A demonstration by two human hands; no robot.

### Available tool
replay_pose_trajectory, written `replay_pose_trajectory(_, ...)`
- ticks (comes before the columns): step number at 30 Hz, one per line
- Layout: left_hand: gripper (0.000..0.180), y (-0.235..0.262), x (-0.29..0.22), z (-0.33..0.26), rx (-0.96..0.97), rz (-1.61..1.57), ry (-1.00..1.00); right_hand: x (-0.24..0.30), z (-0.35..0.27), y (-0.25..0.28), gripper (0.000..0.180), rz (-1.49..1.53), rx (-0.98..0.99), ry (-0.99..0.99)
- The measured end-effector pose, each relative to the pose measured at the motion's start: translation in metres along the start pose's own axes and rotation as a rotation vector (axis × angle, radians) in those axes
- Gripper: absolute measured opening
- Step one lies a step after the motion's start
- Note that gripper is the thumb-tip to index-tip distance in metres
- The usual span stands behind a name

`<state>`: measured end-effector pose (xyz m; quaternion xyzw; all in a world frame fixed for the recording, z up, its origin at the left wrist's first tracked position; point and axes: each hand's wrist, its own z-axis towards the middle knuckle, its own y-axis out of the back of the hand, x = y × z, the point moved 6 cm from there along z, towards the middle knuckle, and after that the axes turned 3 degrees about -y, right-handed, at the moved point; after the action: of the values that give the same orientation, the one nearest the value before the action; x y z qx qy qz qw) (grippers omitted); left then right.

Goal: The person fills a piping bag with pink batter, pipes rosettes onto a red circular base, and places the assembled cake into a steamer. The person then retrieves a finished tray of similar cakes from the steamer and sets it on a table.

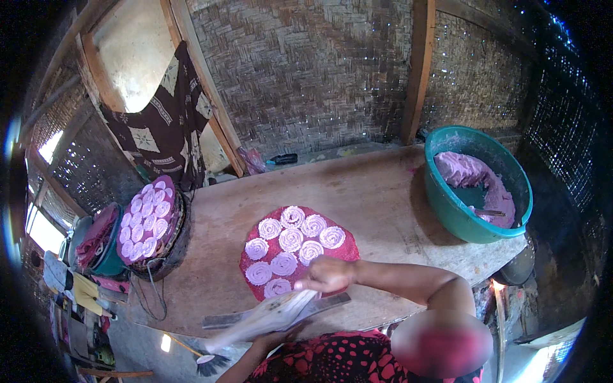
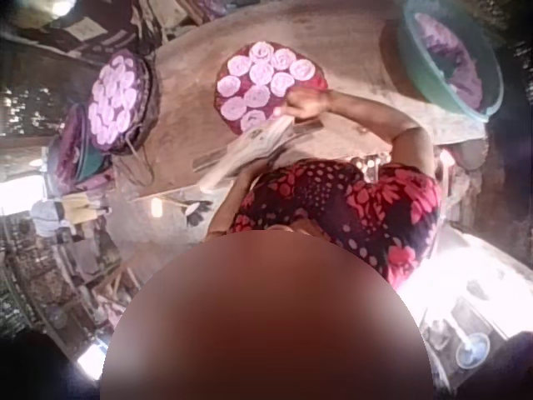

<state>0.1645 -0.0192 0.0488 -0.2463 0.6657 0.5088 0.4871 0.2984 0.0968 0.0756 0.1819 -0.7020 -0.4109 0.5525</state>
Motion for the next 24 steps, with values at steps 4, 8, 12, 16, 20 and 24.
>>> replay_pose_trajectory(4,0.046,0.008,-0.026,0.007,-0.011,-0.004,-0.053,0.007,0.04,0.022,0.044,-0.119,-0.11,0.074)
replay_pose_trajectory(8,0.045,0.02,-0.038,0.001,-0.028,0.025,-0.033,0.132,0.026,0.065,0.054,0.006,-0.496,0.612)
replay_pose_trajectory(12,0.044,0.011,-0.033,-0.002,0.003,0.031,-0.012,0.231,0.008,0.025,0.053,-0.173,0.08,0.744)
replay_pose_trajectory(16,0.044,-0.011,-0.043,0.006,0.065,0.002,-0.062,0.226,0.012,0.033,0.046,-0.024,0.173,0.281)
replay_pose_trajectory(20,0.043,-0.018,-0.081,0.018,0.104,-0.053,-0.161,0.207,0.009,0.072,0.024,0.067,0.023,0.24)
replay_pose_trajectory(24,0.042,-0.004,-0.123,0.027,0.043,-0.111,-0.244,0.193,-0.001,0.102,0.02,0.117,-0.083,-0.022)
